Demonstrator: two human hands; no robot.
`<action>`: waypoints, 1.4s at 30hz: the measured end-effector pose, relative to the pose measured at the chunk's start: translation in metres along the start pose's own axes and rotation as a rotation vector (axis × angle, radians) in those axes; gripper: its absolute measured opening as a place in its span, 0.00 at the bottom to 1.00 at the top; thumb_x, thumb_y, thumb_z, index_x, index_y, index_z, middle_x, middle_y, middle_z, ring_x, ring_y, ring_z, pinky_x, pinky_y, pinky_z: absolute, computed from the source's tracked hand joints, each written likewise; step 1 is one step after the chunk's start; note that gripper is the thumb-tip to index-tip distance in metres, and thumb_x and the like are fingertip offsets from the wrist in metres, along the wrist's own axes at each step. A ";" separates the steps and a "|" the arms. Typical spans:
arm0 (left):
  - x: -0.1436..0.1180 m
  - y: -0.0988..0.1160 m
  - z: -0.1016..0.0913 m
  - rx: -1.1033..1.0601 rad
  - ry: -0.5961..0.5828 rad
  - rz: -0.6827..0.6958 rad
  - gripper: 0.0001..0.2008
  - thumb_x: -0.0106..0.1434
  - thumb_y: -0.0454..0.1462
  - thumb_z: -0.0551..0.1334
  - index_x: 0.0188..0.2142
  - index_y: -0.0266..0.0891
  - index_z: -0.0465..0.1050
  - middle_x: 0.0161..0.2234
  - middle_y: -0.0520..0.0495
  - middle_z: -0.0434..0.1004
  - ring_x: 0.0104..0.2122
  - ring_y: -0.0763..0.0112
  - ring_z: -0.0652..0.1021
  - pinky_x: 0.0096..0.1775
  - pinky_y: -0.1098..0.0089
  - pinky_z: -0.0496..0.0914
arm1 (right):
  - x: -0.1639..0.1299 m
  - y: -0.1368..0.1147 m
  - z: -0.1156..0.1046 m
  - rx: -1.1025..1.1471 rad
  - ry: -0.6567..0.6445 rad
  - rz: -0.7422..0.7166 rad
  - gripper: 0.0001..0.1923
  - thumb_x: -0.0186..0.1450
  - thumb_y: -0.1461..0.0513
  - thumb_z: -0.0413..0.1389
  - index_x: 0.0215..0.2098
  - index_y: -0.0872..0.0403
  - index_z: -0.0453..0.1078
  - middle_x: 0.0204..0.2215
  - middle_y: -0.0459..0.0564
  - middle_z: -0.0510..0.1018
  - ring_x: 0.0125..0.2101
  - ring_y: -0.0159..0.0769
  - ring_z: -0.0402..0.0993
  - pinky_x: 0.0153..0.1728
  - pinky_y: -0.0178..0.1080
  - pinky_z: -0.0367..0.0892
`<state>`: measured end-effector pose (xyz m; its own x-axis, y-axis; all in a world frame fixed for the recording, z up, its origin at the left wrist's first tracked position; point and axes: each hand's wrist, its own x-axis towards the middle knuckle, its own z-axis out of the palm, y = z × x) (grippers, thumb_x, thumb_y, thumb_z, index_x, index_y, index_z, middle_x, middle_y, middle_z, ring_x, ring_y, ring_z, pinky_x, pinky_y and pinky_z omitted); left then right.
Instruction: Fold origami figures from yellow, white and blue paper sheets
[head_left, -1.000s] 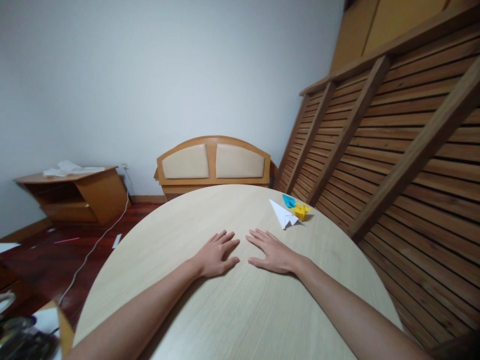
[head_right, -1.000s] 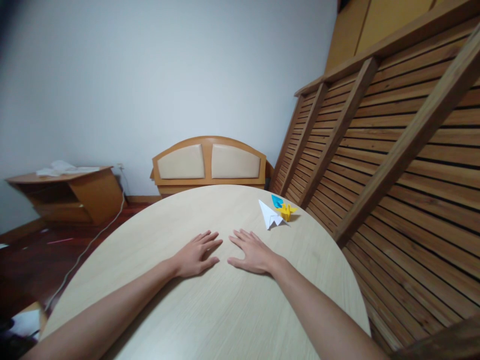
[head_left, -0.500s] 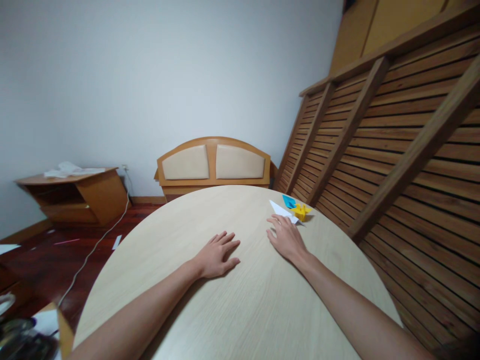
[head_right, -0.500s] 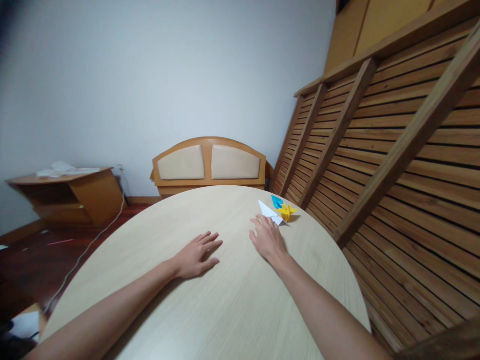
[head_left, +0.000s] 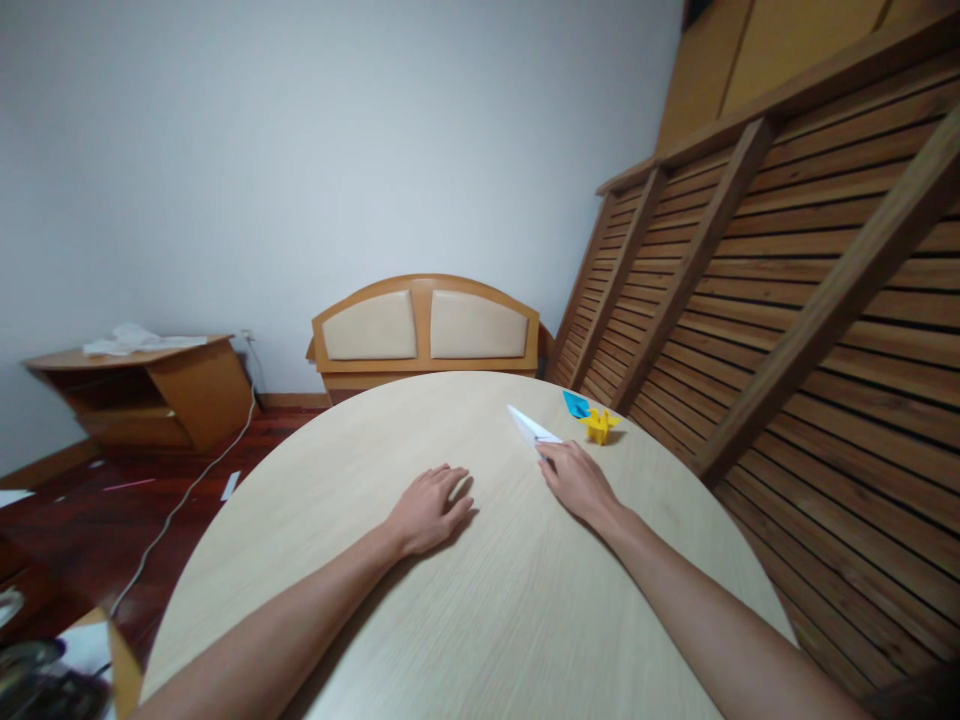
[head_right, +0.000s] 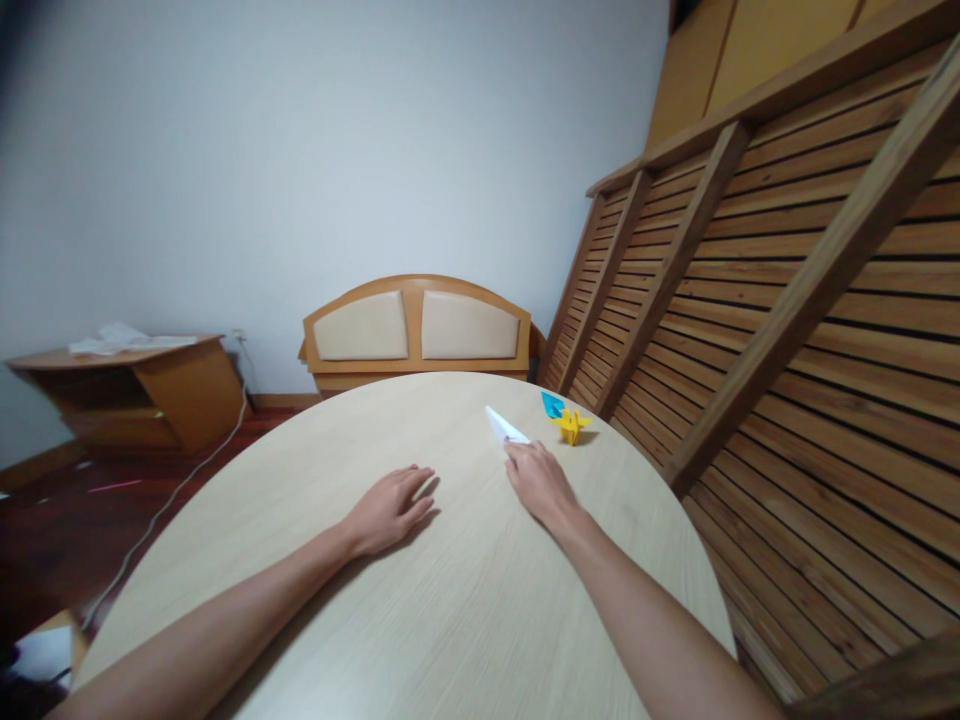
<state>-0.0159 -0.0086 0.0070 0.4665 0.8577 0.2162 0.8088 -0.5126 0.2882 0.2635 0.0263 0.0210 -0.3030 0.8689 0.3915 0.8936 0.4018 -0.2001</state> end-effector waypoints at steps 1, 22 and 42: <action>0.001 0.001 0.000 -0.005 0.035 -0.034 0.27 0.70 0.49 0.50 0.62 0.37 0.63 0.60 0.39 0.68 0.61 0.55 0.66 0.62 0.56 0.59 | -0.002 -0.012 -0.002 0.028 -0.032 -0.069 0.16 0.70 0.62 0.47 0.49 0.54 0.74 0.47 0.54 0.79 0.48 0.45 0.69 0.50 0.43 0.61; 0.004 0.005 0.005 0.038 0.123 -0.118 0.23 0.64 0.51 0.57 0.53 0.41 0.68 0.57 0.39 0.71 0.55 0.52 0.72 0.58 0.54 0.63 | -0.007 -0.071 0.003 0.204 -0.063 -0.348 0.22 0.66 0.64 0.53 0.59 0.50 0.68 0.64 0.54 0.63 0.60 0.44 0.61 0.59 0.47 0.58; 0.012 -0.014 0.022 -0.258 0.352 -0.185 0.27 0.57 0.28 0.56 0.57 0.38 0.60 0.52 0.39 0.70 0.48 0.61 0.75 0.51 0.62 0.69 | -0.007 -0.074 0.007 0.409 -0.053 -0.260 0.20 0.65 0.70 0.50 0.52 0.53 0.73 0.45 0.51 0.79 0.45 0.37 0.75 0.48 0.38 0.67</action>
<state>-0.0137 0.0096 -0.0153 0.1372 0.8923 0.4301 0.7305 -0.3844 0.5644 0.1977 -0.0079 0.0268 -0.5249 0.7342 0.4307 0.5860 0.6786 -0.4427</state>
